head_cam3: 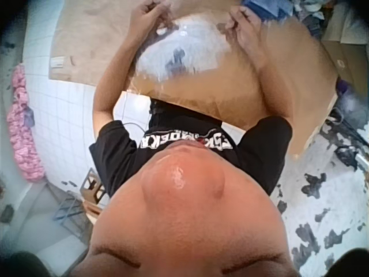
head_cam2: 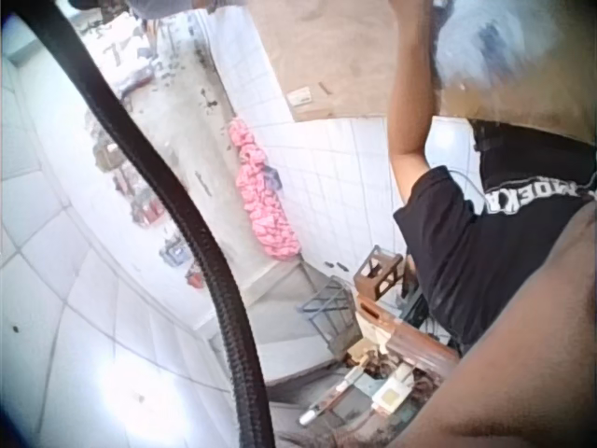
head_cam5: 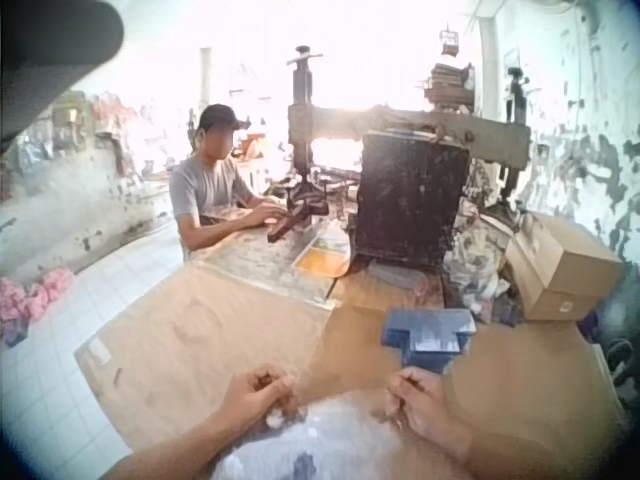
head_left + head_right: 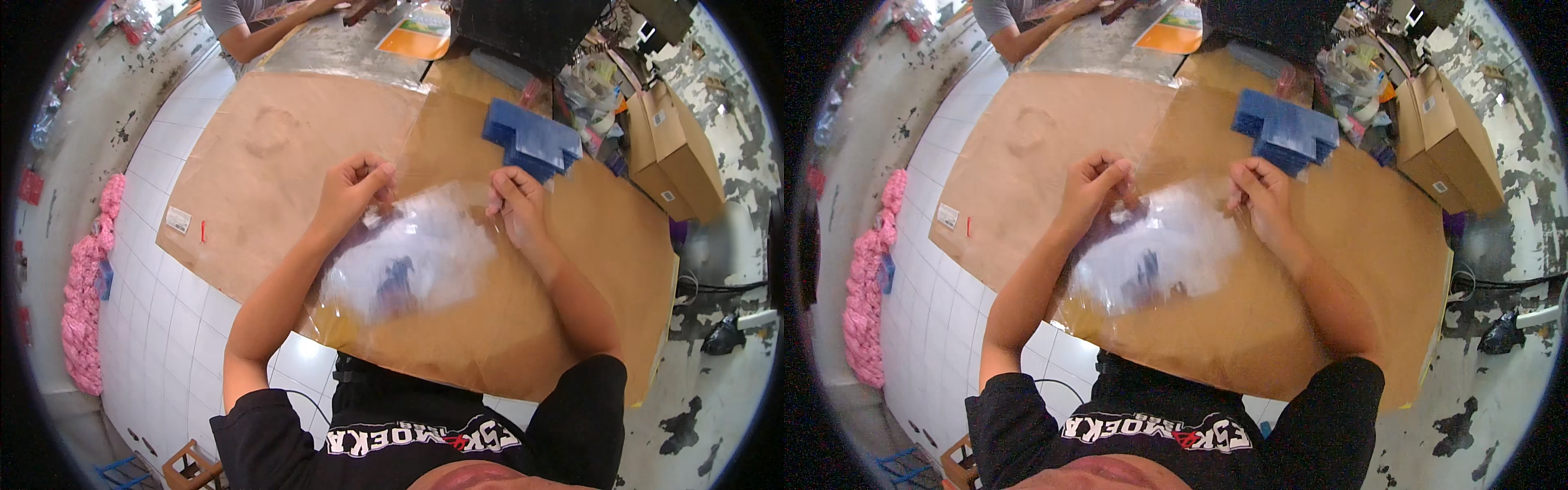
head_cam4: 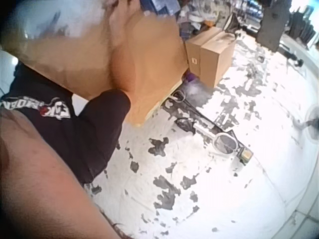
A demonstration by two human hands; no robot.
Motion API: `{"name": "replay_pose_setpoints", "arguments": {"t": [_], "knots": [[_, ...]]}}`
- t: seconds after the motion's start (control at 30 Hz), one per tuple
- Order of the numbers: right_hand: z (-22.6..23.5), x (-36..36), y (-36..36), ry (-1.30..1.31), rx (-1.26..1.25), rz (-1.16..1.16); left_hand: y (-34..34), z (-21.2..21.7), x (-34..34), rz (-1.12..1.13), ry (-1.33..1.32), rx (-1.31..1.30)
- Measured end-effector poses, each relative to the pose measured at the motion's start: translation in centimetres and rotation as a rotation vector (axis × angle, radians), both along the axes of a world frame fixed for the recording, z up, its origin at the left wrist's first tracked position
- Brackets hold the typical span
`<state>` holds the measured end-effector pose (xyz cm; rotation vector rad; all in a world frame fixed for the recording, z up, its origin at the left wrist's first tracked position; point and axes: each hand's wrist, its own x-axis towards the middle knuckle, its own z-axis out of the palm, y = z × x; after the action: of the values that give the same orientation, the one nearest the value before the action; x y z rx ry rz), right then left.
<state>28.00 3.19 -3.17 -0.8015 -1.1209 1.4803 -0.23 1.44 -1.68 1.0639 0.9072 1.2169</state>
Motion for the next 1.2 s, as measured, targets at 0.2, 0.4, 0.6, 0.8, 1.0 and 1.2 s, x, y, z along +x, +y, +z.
{"name": "replay_pose_setpoints", "arguments": {"t": [0.2,0.4,0.6,0.8,1.0,1.2], "knots": [[0.3,-0.1,0.0,-0.019,-0.033,-0.009,0.0,0.6,0.2,0.054,-0.001,-0.001],[0.2,0.0,0.1,-0.018,-0.032,0.006,0.3,0.3,0.4,0.094,-0.023,-0.035],[0.8,-0.2,0.0,-0.004,-0.073,-0.003,0.5,-0.1,0.0,0.11,0.064,0.021],[0.8,-0.7,0.0,-0.247,0.008,-0.007,0.5,0.6,0.1,0.181,0.07,-0.031],[0.7,0.1,0.4,-0.112,-0.072,0.064,0.4,0.9,-0.1,0.196,0.174,0.009],[0.9,0.2,0.8,0.024,-0.133,0.091,0.6,0.4,-0.5,0.177,0.13,-0.001]]}}
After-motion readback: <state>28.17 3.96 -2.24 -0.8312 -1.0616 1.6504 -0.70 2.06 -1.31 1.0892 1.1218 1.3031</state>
